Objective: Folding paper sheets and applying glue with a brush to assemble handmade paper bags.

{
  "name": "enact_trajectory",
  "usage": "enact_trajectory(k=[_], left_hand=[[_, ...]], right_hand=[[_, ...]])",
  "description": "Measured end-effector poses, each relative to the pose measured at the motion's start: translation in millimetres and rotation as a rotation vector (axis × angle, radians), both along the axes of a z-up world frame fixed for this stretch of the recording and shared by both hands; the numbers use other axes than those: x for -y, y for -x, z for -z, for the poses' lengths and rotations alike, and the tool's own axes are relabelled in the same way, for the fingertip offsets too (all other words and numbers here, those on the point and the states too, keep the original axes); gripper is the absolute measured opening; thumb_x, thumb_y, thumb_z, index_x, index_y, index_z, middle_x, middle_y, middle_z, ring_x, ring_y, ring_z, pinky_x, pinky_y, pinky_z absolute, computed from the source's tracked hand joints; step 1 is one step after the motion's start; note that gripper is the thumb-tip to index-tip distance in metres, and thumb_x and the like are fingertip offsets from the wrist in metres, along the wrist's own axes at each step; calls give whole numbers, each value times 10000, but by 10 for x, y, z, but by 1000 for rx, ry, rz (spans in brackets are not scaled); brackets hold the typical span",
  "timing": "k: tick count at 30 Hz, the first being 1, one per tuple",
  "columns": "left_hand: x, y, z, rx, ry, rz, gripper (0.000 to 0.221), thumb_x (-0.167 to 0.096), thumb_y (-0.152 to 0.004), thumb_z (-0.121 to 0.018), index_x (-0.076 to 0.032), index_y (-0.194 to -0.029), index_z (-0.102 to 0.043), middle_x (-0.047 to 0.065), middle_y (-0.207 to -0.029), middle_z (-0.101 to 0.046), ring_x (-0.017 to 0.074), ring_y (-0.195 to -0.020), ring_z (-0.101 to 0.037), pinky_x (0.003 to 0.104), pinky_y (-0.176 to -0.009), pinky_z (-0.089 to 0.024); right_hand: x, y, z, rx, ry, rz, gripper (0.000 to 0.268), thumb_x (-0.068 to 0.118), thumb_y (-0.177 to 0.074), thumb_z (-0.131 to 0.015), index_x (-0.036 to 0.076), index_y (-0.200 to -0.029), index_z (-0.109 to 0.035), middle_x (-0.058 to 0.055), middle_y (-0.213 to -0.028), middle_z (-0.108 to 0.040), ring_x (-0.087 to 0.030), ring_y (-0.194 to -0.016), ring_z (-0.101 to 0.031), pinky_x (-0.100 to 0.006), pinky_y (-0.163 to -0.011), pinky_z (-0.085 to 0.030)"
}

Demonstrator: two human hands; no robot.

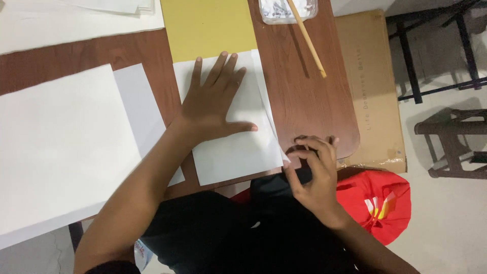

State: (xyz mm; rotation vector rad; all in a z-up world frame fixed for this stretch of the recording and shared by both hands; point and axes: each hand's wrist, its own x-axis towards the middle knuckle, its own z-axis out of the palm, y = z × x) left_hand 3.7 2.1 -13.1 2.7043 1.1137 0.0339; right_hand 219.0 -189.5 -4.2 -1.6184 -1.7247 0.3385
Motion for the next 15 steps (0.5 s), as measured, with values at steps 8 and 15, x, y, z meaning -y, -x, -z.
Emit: enact_trajectory(k=[8,15], left_hand=[[158,-85,-173,92,-29,168,1308,-1031,-689,-462,-116,-1614,-323,189,-1686,-260,367,-1579,-144,685,-1236,26],[371,-212,-151,134,-72,225,1271,-1006,-697,-521,-95,-1574,-397,187,-1656,-316,379,-1557,-231,714,-1233,-38]], right_hand=[[46,83,12,-117,51,109,113,175,-940,-730,113,-881,-658,-68,-1206,-597,-347,-1334,-504,-655,-1229,-34],[35,81,7,-174,33,105,144,189,-917,-761,98,-868,-660,-83,-1212,-600,-342,-1336,-531,-642,-1247,-17]])
